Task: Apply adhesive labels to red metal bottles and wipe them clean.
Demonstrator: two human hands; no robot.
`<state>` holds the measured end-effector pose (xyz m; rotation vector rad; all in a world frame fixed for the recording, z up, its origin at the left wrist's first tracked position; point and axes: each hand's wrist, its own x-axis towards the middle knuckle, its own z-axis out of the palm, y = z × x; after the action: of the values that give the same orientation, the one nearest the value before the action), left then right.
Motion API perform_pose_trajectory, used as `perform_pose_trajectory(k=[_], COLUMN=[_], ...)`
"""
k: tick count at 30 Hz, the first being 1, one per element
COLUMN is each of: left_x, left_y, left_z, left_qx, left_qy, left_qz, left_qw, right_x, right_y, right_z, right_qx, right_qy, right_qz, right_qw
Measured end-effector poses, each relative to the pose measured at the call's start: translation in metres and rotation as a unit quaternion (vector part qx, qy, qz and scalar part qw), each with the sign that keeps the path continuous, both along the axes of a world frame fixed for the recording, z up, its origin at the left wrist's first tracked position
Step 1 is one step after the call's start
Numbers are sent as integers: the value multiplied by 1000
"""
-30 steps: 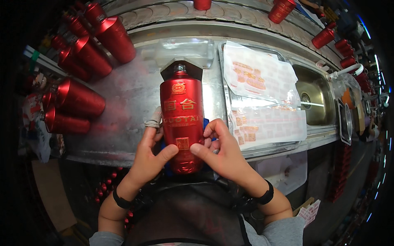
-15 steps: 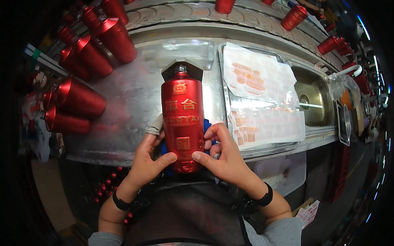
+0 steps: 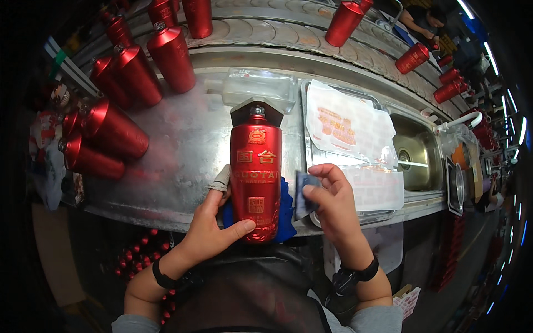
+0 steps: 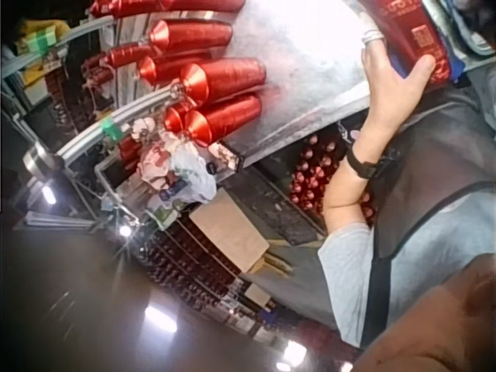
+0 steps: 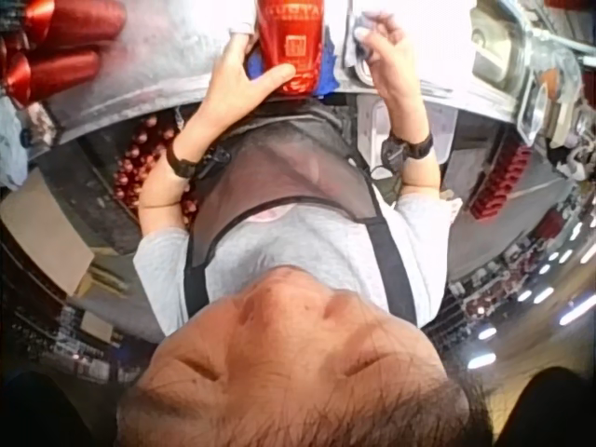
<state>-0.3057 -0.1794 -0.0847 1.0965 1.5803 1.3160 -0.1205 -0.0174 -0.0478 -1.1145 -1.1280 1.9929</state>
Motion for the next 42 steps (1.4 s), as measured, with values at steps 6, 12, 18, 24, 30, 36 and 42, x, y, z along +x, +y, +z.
perform_pose_trajectory(k=[6,12,18,24,30,36,42], left_x=[0,-3,-2,-9,-8,-11,-12], left_y=[3,1,-1,-5,-5,-15,-19], left_z=[0,-1,-3,-13,-5,-3,14], left_qx=[10,4,1,33,30,56,80], left_qy=[-11,16,-2,-65,-102,98,357], left_qz=[0,-13,-18,-42,-27,-9,-82], left_qw=[1000,1000,1000,996,994,994,927], right_x=[-20,-38,-31,1,-10,1,19], right_y=[-35,-19,-23,-41,-40,-41,-42], right_z=[35,41,38,25,27,27,21], right_qx=[490,604,619,691,712,637,537], right_qy=[-135,-135,-106,-56,-75,-69,-96], right_qz=[191,136,177,263,223,223,162], right_qw=[839,773,758,671,661,734,822])
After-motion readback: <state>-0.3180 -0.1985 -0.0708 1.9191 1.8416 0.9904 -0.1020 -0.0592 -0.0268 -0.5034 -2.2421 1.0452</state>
